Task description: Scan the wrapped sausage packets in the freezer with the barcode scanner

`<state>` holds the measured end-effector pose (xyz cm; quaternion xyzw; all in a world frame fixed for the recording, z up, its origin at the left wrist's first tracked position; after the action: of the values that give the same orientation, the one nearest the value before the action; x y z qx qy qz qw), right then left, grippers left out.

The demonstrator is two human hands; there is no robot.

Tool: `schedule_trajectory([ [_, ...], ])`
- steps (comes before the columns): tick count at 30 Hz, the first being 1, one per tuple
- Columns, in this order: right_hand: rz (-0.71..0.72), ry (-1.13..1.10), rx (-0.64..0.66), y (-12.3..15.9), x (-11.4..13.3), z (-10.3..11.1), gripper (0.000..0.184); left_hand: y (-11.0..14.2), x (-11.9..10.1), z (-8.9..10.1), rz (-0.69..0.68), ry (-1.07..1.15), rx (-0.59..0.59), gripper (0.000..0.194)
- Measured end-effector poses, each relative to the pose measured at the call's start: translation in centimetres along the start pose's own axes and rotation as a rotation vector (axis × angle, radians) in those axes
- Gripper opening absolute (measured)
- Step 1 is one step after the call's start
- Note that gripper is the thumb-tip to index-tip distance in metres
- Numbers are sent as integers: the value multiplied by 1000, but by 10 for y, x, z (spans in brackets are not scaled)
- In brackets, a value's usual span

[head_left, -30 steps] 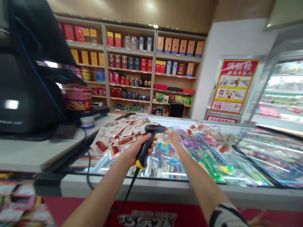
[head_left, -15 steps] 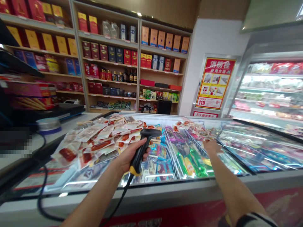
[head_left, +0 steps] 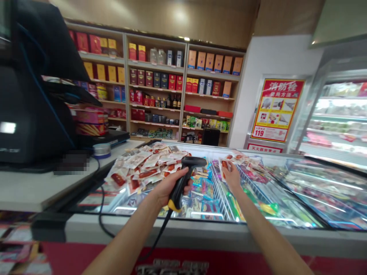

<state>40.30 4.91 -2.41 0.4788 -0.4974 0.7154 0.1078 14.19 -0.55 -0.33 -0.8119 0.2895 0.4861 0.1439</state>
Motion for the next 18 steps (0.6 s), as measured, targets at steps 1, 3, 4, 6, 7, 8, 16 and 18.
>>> schedule_trajectory([
  [1,-7,-58,13,6,7,-10,52,5,-2,1,-5,7,0,28],
  [3,-5,-120,32,18,22,-28,48,14,-6,3,-15,21,-6,28],
  [4,3,-129,31,22,29,-35,48,18,-8,5,-22,28,-9,28],
  [6,44,-99,20,30,44,-44,49,25,-12,7,-38,36,-10,28],
  [7,81,-68,16,34,52,-47,49,28,-14,7,-46,39,-9,29],
  [8,122,-35,19,37,59,-50,50,31,-16,8,-53,42,-7,29],
  [16,269,88,76,40,72,-55,48,36,-19,8,-51,33,6,30],
  [18,286,103,65,39,72,-53,46,35,-18,7,-51,38,12,30],
])
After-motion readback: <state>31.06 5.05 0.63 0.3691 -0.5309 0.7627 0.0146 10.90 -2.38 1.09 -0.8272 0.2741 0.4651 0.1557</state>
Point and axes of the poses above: each hand's wrist, its own y-axis away from the middle knuckle, its own z-axis out of the back of the hand, x = y × z, the point moved 8 cm from there along -y, towards the middle knuckle, and after that the axes turned 6 degrees about -x, right-handed, at the moved point
